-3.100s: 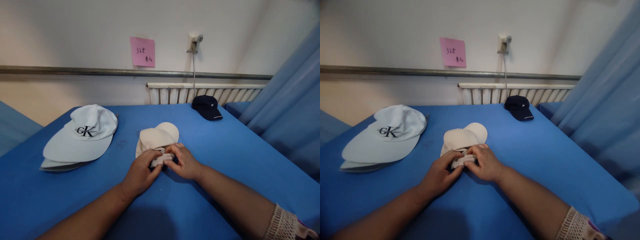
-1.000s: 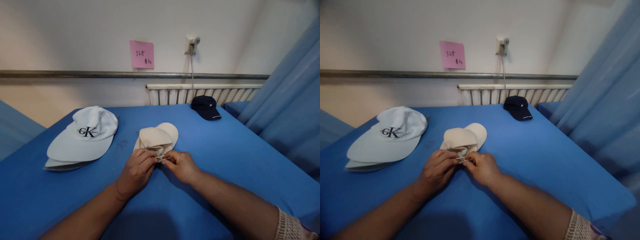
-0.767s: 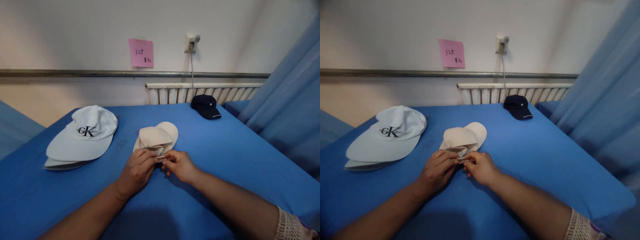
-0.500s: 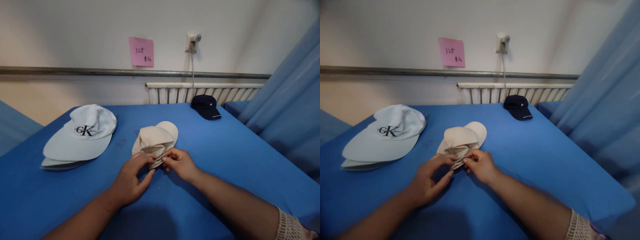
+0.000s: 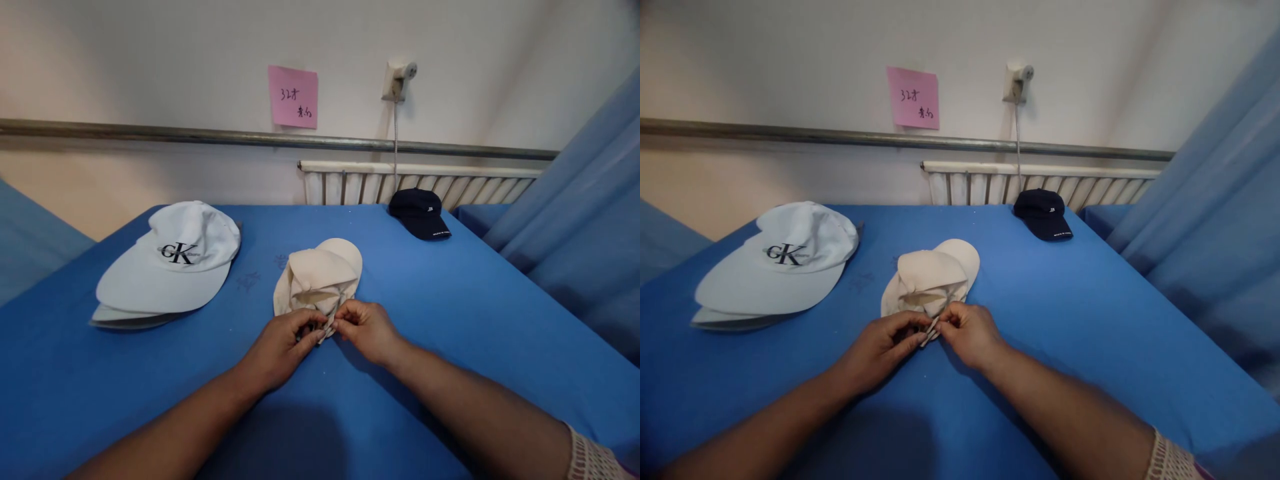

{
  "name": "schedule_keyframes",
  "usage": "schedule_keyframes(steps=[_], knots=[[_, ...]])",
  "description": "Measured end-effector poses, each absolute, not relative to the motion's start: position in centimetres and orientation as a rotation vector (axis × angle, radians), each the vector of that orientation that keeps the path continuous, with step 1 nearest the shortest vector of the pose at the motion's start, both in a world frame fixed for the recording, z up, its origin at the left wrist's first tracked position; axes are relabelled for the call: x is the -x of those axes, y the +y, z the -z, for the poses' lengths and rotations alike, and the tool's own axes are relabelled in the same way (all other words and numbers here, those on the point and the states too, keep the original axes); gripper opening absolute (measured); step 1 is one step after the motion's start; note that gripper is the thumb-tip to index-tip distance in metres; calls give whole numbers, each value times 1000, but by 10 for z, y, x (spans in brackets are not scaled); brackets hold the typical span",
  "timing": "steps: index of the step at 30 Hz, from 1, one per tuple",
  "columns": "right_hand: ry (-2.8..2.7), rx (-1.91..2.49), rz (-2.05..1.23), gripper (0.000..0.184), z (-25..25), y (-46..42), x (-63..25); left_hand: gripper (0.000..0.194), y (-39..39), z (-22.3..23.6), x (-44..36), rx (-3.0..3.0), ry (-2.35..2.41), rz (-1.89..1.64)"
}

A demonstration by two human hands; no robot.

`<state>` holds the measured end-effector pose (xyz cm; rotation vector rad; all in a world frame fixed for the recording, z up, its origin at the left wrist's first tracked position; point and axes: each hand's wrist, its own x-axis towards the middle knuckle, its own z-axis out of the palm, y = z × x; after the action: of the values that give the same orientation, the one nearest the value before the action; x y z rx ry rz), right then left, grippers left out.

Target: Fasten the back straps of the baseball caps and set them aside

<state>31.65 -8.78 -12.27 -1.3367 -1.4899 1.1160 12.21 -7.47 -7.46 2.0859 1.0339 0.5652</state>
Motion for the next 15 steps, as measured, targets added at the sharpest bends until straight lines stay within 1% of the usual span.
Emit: schedule_keyframes(steps=[4, 8, 12, 15], knots=[[-1496, 1442, -1037, 6, 125, -90, -315, 17, -75, 76, -125, -1899, 1025, -569], [-1494, 1489, -1002, 6, 125, -91, -312, 14, -73, 76, -126, -1934, 953, -604], [-1510, 1559, -947, 8, 117, -91, -311, 21, -71, 73, -125, -1888, 894, -558], [-1513, 1572, -919, 8, 114, -92, -311, 23, -71, 72, -125, -1790, 974, -526]])
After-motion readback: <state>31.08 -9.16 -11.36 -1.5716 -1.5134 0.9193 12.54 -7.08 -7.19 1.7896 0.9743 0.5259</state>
